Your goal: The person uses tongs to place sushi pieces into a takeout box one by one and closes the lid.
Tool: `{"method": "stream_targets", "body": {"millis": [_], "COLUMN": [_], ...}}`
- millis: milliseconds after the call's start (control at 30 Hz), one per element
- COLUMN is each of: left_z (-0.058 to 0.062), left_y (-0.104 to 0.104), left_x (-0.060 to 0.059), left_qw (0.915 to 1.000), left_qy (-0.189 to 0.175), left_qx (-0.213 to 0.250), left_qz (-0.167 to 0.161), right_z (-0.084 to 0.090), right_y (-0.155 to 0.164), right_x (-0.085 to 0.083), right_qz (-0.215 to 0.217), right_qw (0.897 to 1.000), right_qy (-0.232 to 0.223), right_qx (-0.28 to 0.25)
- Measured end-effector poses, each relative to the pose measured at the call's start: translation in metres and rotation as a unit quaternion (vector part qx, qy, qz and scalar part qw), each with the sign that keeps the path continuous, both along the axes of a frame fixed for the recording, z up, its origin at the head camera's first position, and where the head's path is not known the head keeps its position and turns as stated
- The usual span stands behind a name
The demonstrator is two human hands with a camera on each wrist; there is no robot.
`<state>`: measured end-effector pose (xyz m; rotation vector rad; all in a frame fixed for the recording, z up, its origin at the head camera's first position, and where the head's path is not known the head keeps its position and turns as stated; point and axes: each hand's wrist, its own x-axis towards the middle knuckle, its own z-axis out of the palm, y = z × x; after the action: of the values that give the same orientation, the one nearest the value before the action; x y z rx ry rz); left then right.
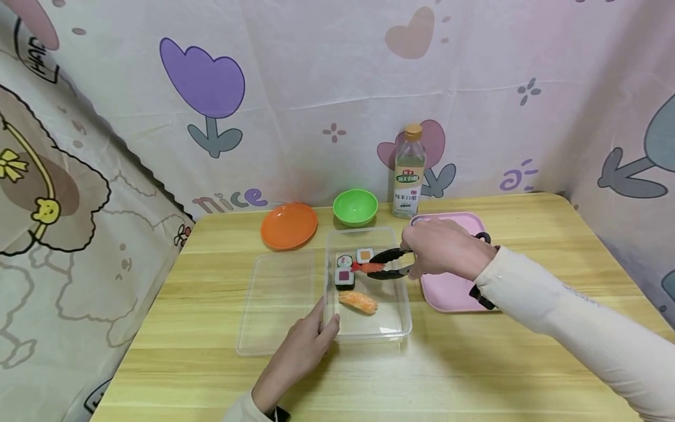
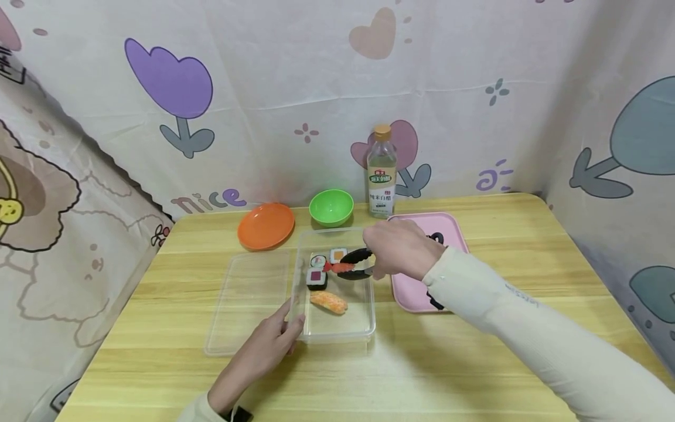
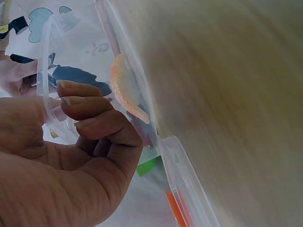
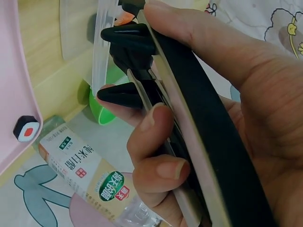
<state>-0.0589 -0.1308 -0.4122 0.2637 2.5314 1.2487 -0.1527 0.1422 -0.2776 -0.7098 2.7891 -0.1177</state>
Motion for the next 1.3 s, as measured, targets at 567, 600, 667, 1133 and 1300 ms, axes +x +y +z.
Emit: {"method": "stream_targets", "body": {"millis": [567, 600, 667, 1133, 1300], "left_z": [-0.001, -0.001, -0.001, -0.001, -0.001], "left_y": [0.000, 0.000, 0.000, 0.001, 0.000], "left_x": [-0.001, -0.001, -0.001, -0.001, 0.000], "left_qw": [0.9999, 1.0000, 1.0000, 1.0000, 1.0000], "left_qy": [0.006, 0.006, 0.006, 0.001, 0.003], "left_qx": [0.004, 0.003, 0.002, 0.001, 0.001], "left_qz": [-0.007, -0.007, -0.006, -0.003, -0.003], "right_z": [0.004, 0.005, 0.008, 0.015, 0.010], "right_y": [-0.001, 0.000, 0.004, 0.052, 0.073], "right_x": [-0.008, -0.008, -0.009, -0.009, -0.013], "right_qz": [-0.003, -0.002, -0.007, -0.054, -0.084], "right_qw": [0.999, 1.000, 1.000, 0.993, 0.986], "right_qy": [-0.024, -0.023, -0.026, -0.027, -0.041], "right_qx": [0.023, 0.017, 0.005, -0.103, -0.138]}}
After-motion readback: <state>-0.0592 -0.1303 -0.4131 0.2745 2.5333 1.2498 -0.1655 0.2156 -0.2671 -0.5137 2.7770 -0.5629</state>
